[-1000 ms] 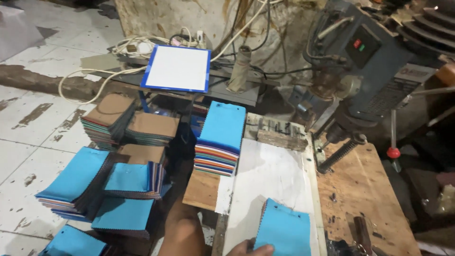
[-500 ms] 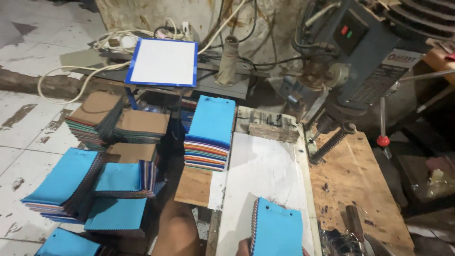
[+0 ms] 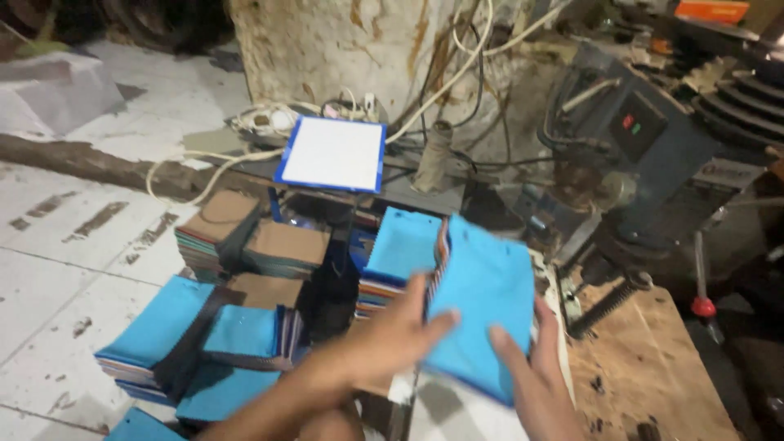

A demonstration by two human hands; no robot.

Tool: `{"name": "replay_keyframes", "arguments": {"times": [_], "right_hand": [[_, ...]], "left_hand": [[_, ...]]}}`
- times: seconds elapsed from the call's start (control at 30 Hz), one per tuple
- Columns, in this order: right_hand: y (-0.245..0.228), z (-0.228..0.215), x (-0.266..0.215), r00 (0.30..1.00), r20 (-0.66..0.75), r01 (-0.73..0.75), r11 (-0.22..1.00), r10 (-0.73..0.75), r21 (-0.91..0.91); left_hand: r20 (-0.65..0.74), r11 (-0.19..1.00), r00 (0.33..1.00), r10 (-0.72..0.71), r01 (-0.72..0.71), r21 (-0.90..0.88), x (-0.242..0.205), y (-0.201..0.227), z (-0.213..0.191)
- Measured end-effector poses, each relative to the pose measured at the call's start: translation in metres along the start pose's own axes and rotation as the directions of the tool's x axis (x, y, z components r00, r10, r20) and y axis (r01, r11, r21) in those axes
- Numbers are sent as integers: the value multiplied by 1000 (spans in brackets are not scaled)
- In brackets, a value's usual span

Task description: The person uses a drill press to punch holes into stacks of folded fabric pieces. They position the fabric under the drill, operate the lever to create holes, and then move the processed pieces aside to a pile on the floor.

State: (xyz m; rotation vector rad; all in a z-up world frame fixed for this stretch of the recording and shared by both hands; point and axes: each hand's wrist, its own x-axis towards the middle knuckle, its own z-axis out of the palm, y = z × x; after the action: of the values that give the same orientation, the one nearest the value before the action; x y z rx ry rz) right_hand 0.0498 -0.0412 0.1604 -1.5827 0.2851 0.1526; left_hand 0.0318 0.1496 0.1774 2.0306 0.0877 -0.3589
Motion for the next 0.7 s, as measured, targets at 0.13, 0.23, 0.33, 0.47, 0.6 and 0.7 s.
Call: {"name": "replay_keyframes", "arguments": {"times": [0.13, 0.23, 0.33, 0.47, 0.6, 0.7], "right_hand": [[-36, 61, 56, 938, 176, 303, 953, -298, 2], [-30, 100, 97, 940, 204, 248, 957, -275, 149], [-10, 117, 109, 971, 237, 15, 999, -21, 29], [-15, 118, 93, 961, 261, -68, 992, 93, -105], [-16, 119, 87, 972, 230, -25, 995, 48, -101], [-19, 119, 77, 973, 219, -47, 993, 70, -109]], "left_hand": [[-214, 980, 958, 189, -199, -23, 47, 10, -76], [-196, 992, 979, -57, 33, -123, 56, 11, -102], [-134, 943, 966, -221, 177, -282, 87, -46, -94], [-133, 911, 950, -283, 222, -348, 83, -59, -90], [-180, 927, 942, -283, 221, -303, 87, -60, -93], [-180, 932, 945, -273, 214, -292, 89, -62, -91]]}}
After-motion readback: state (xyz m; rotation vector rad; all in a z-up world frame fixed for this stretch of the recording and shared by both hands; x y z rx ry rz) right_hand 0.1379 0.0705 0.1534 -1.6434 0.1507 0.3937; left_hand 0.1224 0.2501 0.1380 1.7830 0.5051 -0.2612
